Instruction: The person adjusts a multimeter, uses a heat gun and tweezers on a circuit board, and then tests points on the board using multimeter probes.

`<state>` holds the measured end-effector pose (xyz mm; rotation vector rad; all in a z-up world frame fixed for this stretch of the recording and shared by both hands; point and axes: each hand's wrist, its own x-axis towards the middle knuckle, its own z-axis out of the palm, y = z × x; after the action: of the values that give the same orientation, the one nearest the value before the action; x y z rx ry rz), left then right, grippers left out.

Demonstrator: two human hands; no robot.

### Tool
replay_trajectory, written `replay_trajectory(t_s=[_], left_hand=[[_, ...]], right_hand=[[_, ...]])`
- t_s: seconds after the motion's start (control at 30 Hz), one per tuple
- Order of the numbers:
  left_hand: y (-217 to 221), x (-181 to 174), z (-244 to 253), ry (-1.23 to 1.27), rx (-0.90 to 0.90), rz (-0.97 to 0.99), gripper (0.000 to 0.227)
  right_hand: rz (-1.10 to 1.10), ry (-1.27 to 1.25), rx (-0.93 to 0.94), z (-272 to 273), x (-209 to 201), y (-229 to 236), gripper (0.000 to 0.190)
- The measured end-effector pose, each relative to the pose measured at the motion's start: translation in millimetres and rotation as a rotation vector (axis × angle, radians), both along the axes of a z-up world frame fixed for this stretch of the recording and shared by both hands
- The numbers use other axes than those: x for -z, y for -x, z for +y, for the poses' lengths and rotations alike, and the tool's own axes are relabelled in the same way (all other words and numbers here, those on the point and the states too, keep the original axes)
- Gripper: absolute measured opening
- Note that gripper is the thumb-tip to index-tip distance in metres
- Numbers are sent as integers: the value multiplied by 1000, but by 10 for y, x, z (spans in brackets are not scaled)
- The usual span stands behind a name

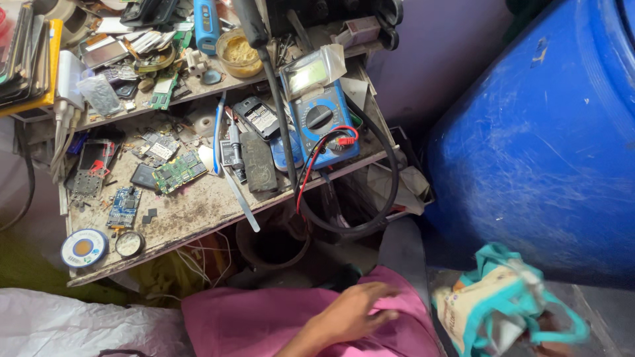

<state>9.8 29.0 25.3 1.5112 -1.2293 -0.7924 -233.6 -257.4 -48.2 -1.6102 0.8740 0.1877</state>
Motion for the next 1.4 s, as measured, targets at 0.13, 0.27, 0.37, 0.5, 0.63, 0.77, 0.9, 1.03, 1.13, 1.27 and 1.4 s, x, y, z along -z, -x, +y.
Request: replay_trajectory(t_s=[0.13,0.27,0.37,0.5,0.63,0.77,0.9,1.03,1.13,1.27,1.4], left_hand=[[-108,5,362,-196,-27,65,43],[-121,70,584,-293,-146,96,42],[-146,122,730,-325,-195,110,44],[-193,198,839,-398,-251,139,48],[-179,232,876,-411,-360,260,49],[-134,294,824,-421,-289,159,48],[-74,469,880,-360,-282,102,47],[-64,686,984,-391,-367,175,46],[-43,771,1019,-485,-404,263,45],[33,686,866,-487,-382,251,43],[60,524,575,-303,-306,148,43]], right_hand=[[85,65,127,-1,482,150,57],[180,118,191,-7,853,230,47],[238,156,200,69,1027,117,41],[243,384,163,20,1000,-235,34],[7,839,173,-238,663,-862,37],[-438,1215,-142,-436,450,-1868,43],[-1,1275,-422,-458,449,-2555,54],[52,1199,-492,-661,439,-2770,38],[-510,1242,-241,-793,589,-3066,19],[-416,1238,-383,-904,850,-3370,16],[-194,1305,-365,-923,923,-3434,16]])
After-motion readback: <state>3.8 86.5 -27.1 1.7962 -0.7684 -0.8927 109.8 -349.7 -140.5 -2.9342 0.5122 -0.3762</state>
